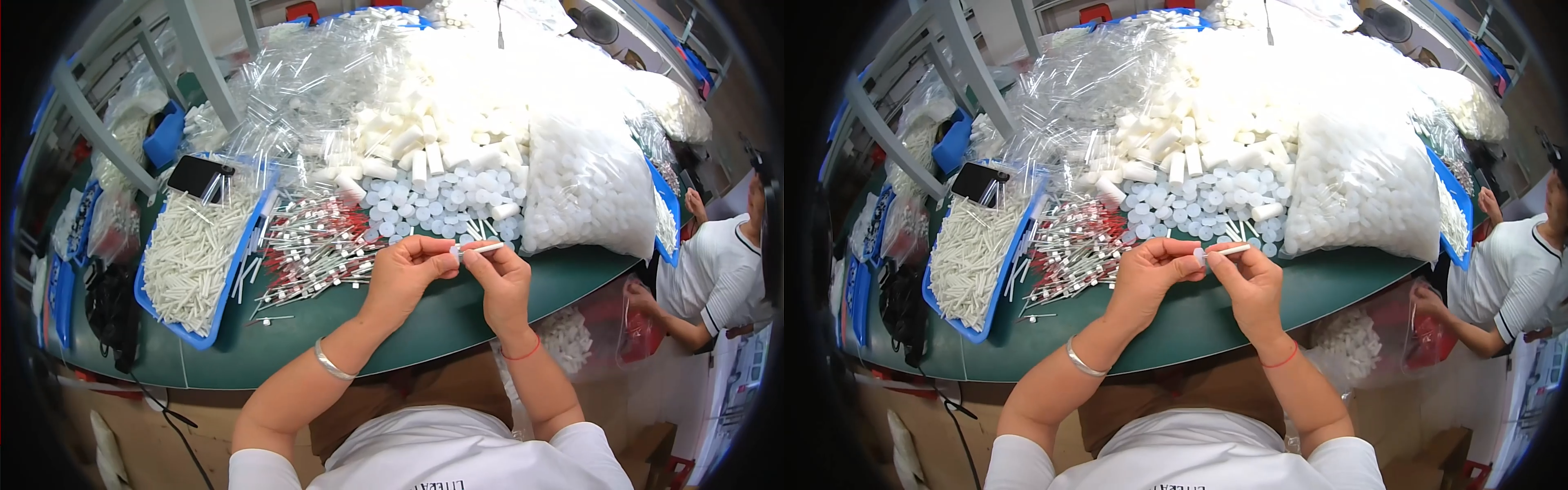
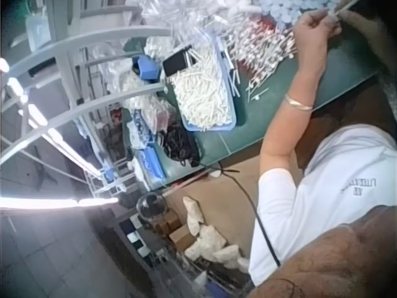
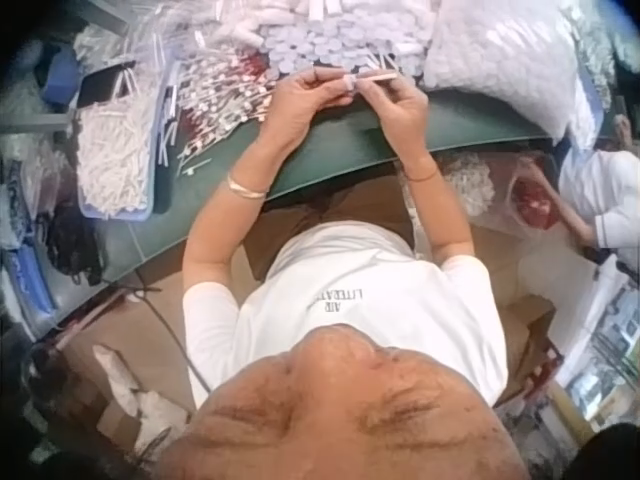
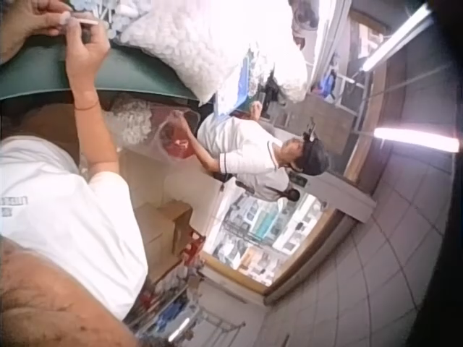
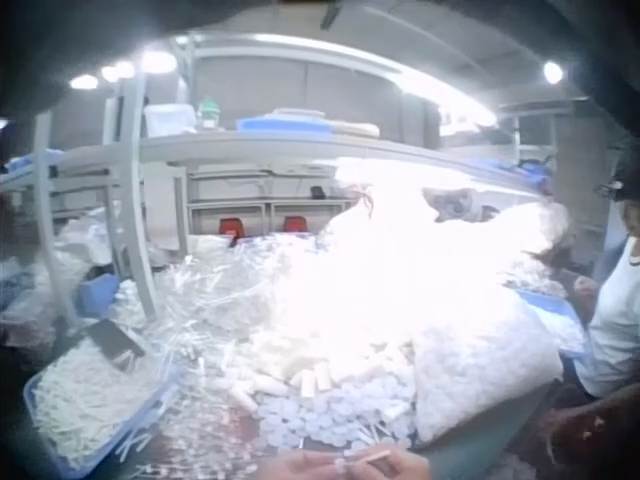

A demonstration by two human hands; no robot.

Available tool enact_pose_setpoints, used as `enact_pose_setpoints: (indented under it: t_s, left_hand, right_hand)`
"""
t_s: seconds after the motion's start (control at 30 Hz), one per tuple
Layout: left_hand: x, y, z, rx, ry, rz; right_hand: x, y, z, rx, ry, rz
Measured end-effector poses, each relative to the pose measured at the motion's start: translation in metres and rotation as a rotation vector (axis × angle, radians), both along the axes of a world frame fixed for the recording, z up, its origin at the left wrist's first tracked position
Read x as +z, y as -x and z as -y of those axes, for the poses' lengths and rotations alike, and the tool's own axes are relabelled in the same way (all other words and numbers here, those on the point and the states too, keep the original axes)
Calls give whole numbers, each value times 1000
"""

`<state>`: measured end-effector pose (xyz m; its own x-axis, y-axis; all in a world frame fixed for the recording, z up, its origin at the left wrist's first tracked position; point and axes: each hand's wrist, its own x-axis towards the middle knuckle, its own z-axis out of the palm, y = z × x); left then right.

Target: The recorder is manually assembling small plastic parts by inserting white filter material into tubes at a factory workstation.

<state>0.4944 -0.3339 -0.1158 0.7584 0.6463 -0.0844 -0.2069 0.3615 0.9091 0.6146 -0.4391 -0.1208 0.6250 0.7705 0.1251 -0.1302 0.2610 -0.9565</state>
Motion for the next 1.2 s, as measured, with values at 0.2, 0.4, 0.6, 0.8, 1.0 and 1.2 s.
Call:
enact_pose_setpoints:
  t_s: [0.2, 0.4, 0.6, 0.8, 1.0, 1.2]
  left_hand:
    - [-1, -8, 12, 194, -242, -13]
    - [9, -21, -4, 140, -521, -113]
    - [10, -64, -83, 432, -1291, -530]
    - [12, -78, -97, 315, -1292, -677]
    - [15, -32, -58, 324, -1056, -421]
    - [2, -9, -40, 276, -703, -392]
  right_hand:
    - [0, 3, -8, -13, -56, -57]
    - [9, -16, -7, -43, -7, 5]
    - [28, -34, -12, -78, -148, -28]
    - [21, -37, -10, 2, -97, -64]
    - [14, -37, -18, -11, -77, 137]
    - [5, -63, -39, 88, 104, 196]
